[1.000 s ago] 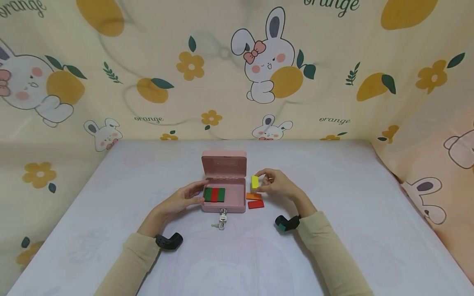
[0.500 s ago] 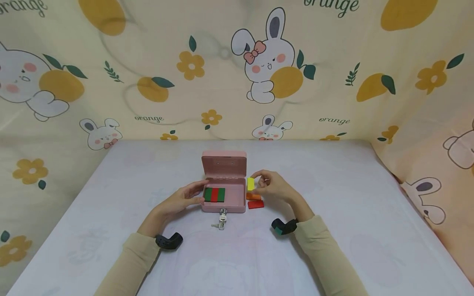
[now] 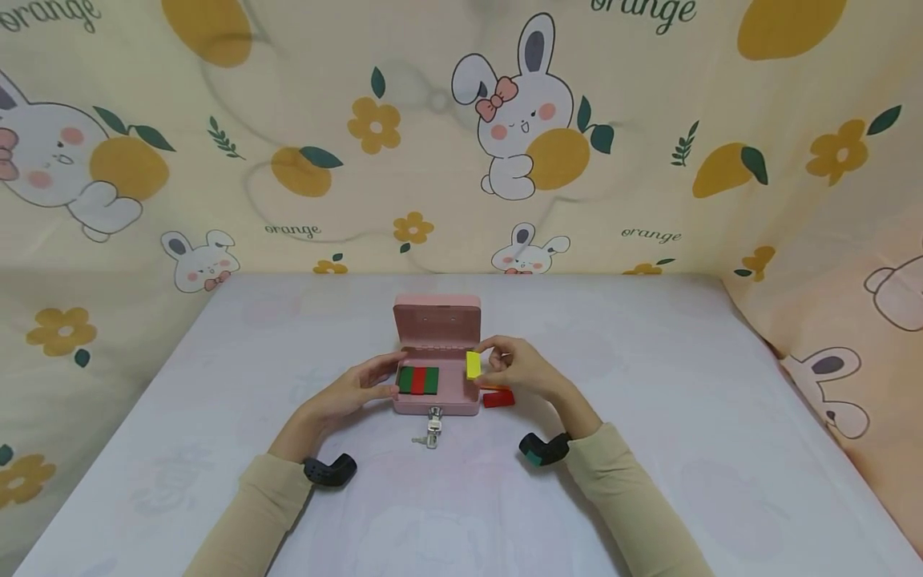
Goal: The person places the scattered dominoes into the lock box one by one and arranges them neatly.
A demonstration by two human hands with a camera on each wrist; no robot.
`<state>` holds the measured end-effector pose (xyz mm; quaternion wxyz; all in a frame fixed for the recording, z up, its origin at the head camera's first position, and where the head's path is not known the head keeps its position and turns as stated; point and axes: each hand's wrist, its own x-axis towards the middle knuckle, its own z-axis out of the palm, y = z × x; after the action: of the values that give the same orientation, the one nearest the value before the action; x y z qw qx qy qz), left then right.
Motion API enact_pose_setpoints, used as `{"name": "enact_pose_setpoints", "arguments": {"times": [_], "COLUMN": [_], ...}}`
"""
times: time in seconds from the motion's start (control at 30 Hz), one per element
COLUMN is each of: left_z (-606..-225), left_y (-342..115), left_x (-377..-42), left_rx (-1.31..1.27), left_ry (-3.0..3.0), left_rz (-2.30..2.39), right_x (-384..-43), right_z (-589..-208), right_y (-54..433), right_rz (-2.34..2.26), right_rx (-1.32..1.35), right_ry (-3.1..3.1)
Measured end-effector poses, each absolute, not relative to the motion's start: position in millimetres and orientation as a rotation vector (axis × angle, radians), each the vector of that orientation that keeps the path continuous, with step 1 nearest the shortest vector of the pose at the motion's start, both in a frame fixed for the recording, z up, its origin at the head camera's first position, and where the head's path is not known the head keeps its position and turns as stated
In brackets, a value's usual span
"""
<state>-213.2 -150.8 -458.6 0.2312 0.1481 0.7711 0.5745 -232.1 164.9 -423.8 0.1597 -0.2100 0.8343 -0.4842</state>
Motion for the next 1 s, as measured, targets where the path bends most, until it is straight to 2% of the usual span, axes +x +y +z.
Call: {"name": "enact_pose_setpoints", "arguments": {"times": [1.0], "left_z": [-457], "left_y": [-151], "left_x": [-213], "left_rx": [0.403], "left_ry": [2.137], "left_rz": [1.557], "right_x": [-217], "right_z": [-427], "right_y": [125], "right_rz": [-1.3], "right_rx": [-0.552], "right_ry": [2.592]}}
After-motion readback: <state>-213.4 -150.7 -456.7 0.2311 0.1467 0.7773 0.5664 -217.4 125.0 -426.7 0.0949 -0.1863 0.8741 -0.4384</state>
